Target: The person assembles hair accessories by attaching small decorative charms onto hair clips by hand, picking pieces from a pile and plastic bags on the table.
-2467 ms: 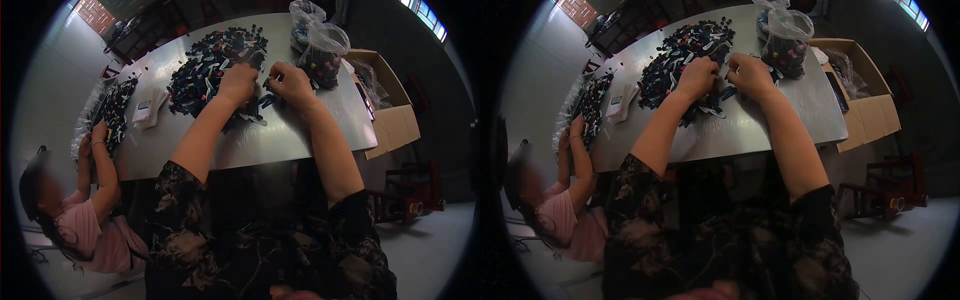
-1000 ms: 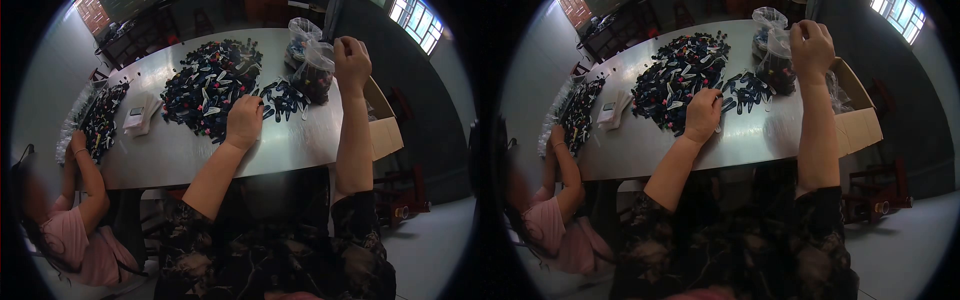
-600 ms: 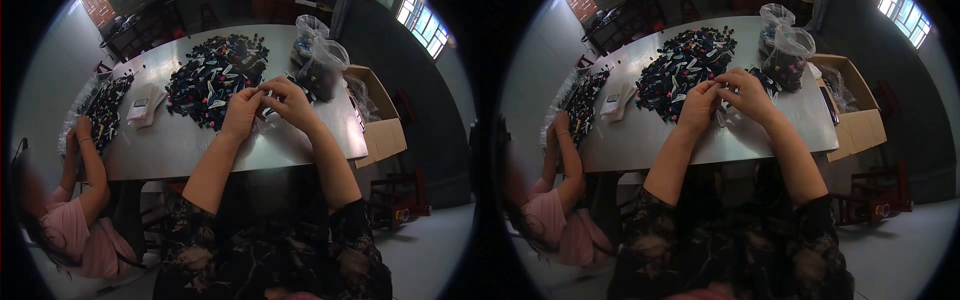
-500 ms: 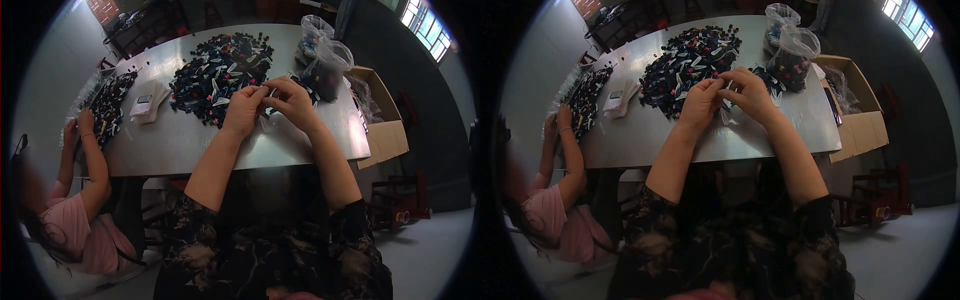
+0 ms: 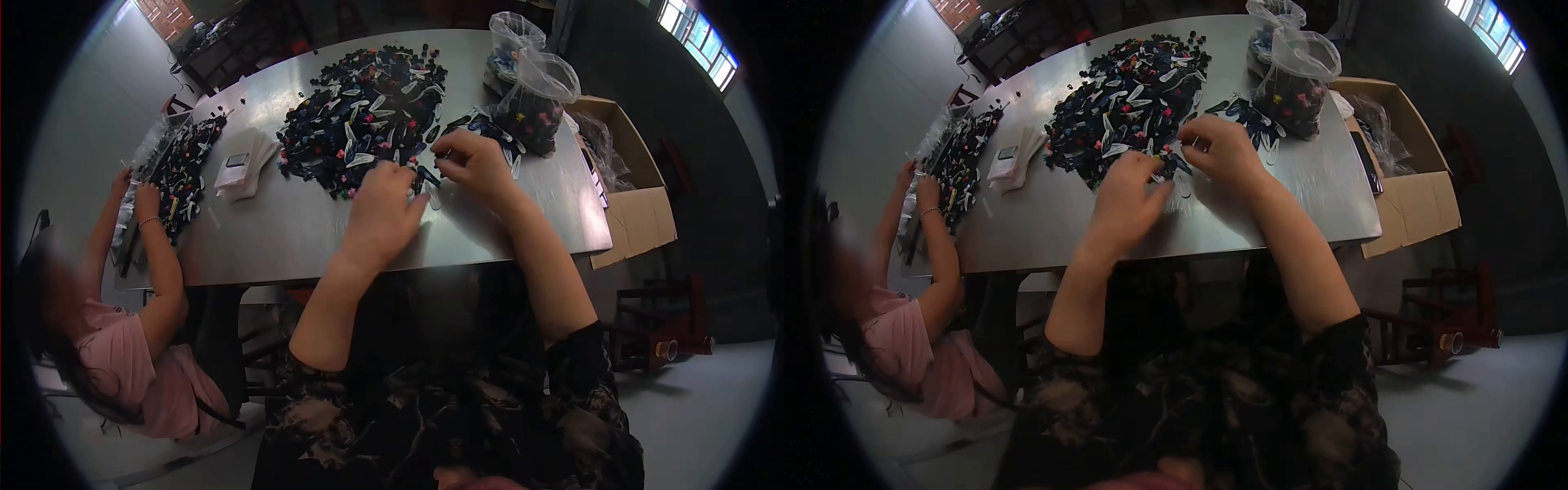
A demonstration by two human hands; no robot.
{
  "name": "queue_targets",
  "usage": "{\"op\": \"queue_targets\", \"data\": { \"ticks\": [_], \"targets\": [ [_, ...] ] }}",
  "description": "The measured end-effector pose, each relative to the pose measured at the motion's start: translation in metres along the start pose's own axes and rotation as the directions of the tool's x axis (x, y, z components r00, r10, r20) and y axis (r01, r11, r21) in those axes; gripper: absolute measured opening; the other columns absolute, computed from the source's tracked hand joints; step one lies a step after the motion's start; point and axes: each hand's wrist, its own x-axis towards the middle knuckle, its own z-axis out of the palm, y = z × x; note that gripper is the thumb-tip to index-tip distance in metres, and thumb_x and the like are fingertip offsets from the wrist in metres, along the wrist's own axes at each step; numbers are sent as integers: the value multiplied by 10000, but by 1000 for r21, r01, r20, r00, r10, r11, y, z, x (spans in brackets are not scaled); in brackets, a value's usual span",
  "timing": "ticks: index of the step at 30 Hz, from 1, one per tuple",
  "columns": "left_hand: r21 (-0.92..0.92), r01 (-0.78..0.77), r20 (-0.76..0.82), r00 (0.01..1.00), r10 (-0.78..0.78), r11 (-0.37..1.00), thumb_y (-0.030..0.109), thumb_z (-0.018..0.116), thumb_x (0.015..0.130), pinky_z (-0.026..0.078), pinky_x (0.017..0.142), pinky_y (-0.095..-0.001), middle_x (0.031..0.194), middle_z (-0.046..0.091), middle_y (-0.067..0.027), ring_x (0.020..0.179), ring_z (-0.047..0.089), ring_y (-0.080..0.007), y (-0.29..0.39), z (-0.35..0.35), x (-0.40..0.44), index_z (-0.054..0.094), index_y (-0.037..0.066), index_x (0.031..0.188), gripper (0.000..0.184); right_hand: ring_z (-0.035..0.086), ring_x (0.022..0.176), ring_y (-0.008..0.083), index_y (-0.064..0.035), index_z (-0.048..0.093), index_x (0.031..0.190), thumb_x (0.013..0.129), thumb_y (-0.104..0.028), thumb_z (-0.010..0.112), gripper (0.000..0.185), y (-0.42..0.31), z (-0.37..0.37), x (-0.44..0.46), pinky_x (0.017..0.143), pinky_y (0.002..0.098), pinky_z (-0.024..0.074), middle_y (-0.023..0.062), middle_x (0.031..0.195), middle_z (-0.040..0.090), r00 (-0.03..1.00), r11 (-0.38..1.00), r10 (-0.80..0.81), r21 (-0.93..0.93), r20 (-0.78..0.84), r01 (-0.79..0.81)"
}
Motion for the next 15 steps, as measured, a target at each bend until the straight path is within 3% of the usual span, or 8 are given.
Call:
{"op": "queue_targets", "data": {
  "ticks": [1,2,5,7,10,13,14,15],
  "targets": [
    [45,15,50,999,-18,999,160,704,817,477,920,-444,1124,606,-202,1040,580,-384,11,6,-8,648,-21,1097,338,660,753,148,-14,685,993,810,-5,696,183,0,2,1,694,282,529,64,867,673,993,994,-60,-84,98,68],
    [91,29,98,994,-38,995,158,698,816,452,962,-463,1169,593,-207,1104,548,-398,22,13,-12,650,-15,1095,332,676,832,314,-58,703,979,768,-88,685,215,3,5,0,772,381,543,133,935,671,992,977,-54,-201,114,76],
    [177,-7,126,992,-16,984,196,661,850,446,966,-469,1238,574,-201,1147,536,-378,30,45,-9,614,3,1185,390,663,867,345,-65,704,976,783,-111,662,203,2,4,0,798,406,534,137,957,673,998,910,-22,-414,-55,-3],
    [216,-26,114,993,1,976,206,644,863,447,966,-468,1257,570,-198,1156,535,-368,34,58,2,599,8,1217,408,664,865,345,-70,704,973,789,-130,656,200,9,-2,2,786,407,536,138,956,674,990,933,-38,-359,-139,-14],
    [126,-217,129,971,201,968,151,583,892,442,985,-465,1272,581,-173,1166,543,-349,35,62,22,602,44,1244,368,675,818,312,-68,701,956,777,-117,669,189,10,-12,3,752,381,542,124,908,674,941,913,-46,-395,-335,-96],
    [150,-176,0,984,178,973,111,558,903,465,955,-457,1182,624,-162,1121,573,-352,14,49,35,653,49,1181,300,680,795,280,-58,697,947,772,-99,675,181,16,-18,6,739,361,540,114,891,674,902,938,-11,-316,-432,-140],
    [158,-125,-49,990,135,979,106,612,825,464,893,-443,1088,636,-112,1047,577,-312,3,43,42,709,56,1044,245,680,795,280,-58,697,947,772,-99,675,181,19,-18,5,739,361,540,114,891,674,899,937,-1,-314,-439,-152],
    [187,-77,-62,994,90,979,101,612,823,475,870,-434,1055,640,-117,1017,587,-318,-11,38,45,719,57,1020,228,662,763,206,-41,694,962,794,-82,681,174,20,-18,6,722,315,531,92,875,673,892,949,16,-275,-451,-156]
  ]
}}
